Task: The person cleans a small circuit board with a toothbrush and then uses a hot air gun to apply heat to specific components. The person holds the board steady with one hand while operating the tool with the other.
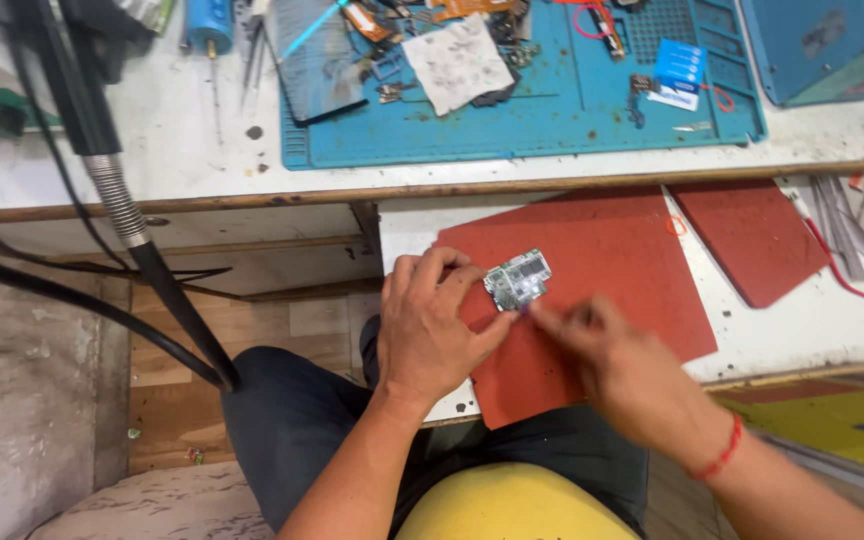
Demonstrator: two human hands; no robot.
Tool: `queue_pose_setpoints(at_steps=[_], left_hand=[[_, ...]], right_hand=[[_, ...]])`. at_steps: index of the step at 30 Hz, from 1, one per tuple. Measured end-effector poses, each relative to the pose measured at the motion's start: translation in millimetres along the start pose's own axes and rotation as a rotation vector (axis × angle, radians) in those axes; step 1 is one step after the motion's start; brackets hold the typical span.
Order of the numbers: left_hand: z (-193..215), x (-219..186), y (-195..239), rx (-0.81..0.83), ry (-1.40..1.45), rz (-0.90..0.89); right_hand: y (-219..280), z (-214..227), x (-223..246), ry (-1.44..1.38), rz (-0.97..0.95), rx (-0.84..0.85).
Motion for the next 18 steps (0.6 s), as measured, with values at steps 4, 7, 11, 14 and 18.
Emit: queue_pose_setpoints(at_steps=[4,7,11,14,18], left_hand=[[-2,1,1,0.005,0.008,0.012],[-1,0,0,-0.001,0.018,0.014],[1,0,-1,0.012,0.029,0.036],[2,2,-3,0.007,0.034,0.040],[-2,0,-2,0.014,0.036,0.064]], right_hand=[[-7,-2,-7,0.056,-0.037,-0.047],[-5,-11,-2,0.037,-0.031,0.041],[-10,4,-11,0.059,-0.070,-0.064],[16,-9,-6,0.022,-0.129,0.075],[2,-9,-13,-0.006,-0.102,-0.047]])
Point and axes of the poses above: each hand's wrist, its own y-axis away from the middle knuckle, its own z-axis out of the back of the hand, x = y × z, the point moved 7 cm from there along -y, towards the middle knuckle, and after that the axes turned 11 degrees about -x, right-handed, at the moved point
